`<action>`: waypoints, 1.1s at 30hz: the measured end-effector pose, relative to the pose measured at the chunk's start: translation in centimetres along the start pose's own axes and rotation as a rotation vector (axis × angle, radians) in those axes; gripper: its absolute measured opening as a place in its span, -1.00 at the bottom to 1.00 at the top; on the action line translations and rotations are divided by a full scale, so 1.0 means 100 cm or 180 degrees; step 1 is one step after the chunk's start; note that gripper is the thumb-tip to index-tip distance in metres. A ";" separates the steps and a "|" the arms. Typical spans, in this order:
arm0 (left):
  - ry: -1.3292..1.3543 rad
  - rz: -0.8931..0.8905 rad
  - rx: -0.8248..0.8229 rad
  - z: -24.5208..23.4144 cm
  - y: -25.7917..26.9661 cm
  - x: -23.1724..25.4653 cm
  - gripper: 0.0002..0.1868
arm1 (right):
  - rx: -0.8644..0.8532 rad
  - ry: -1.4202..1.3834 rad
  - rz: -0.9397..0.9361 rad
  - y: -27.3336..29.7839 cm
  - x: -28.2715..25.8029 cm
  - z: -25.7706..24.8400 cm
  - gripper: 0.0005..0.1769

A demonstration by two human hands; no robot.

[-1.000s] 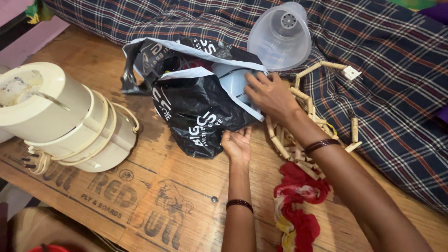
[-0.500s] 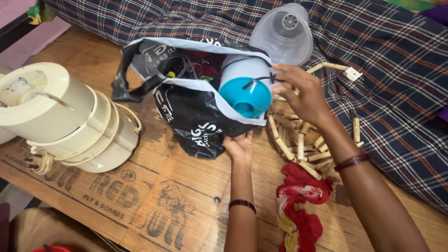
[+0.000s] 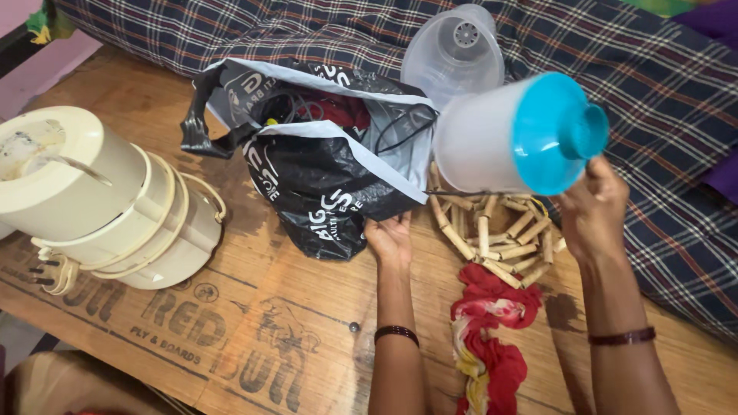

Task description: The person unpacks various components from a shopping bag and then wipes and assembles parts of a small blue-and-white electronic device, including connecting a power cord and a small blue reservoir.

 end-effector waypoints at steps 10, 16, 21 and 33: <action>-0.0108 0.0023 0.0033 0.001 -0.001 0.001 -0.39 | 0.0407 -0.1168 0.0246 0.074 0.071 0.001 -0.75; -0.0208 0.0069 0.0018 -0.003 -0.009 0.003 -0.38 | 0.0769 -0.1469 0.0309 0.082 0.099 -0.013 -0.73; -0.0251 0.0078 -0.0011 -0.013 -0.016 -0.003 -0.40 | 0.0846 -0.1268 0.0092 0.082 0.119 -0.017 -0.74; -0.2358 0.0060 0.0012 -0.004 -0.004 -0.006 -0.49 | 0.1214 -0.1039 -0.0028 0.077 0.139 -0.024 -0.62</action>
Point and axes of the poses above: each hand's wrist, its own y-axis away from the middle knuckle, its own z-axis out of the palm, x = y × z, the point moved 3 cm from there along -y, towards the middle knuckle, and after that the axes turned 2 degrees about -y, right-handed, at the moved point
